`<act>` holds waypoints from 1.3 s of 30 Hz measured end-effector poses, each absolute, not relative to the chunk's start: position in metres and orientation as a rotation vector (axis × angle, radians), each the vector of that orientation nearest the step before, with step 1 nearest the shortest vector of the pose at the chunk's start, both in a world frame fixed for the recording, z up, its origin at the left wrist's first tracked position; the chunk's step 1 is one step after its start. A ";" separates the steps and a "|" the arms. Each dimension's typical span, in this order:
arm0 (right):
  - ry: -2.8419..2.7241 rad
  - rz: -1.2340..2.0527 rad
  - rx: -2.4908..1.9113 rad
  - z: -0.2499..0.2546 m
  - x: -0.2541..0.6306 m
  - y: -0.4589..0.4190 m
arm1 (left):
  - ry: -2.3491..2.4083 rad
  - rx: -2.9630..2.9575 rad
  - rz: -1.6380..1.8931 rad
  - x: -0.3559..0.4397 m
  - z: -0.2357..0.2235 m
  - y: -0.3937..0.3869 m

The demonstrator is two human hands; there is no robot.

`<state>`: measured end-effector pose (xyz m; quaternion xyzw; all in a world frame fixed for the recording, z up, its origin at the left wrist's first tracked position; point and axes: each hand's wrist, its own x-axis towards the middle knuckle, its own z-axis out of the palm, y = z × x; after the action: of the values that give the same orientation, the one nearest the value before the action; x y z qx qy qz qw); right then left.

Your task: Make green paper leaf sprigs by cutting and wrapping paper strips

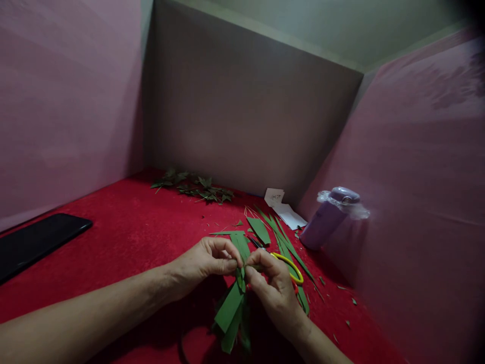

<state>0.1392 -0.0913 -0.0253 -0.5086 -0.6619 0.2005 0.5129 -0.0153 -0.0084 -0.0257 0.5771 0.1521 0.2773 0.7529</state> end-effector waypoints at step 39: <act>-1.567 0.342 -1.260 -0.026 0.138 -0.090 | 0.614 1.421 0.623 -0.010 -0.015 -0.024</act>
<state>0.1380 -0.0903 -0.0264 -0.5263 -0.6546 0.1428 0.5235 -0.0102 -0.0242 -0.0154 0.6309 0.2725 0.2768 0.6717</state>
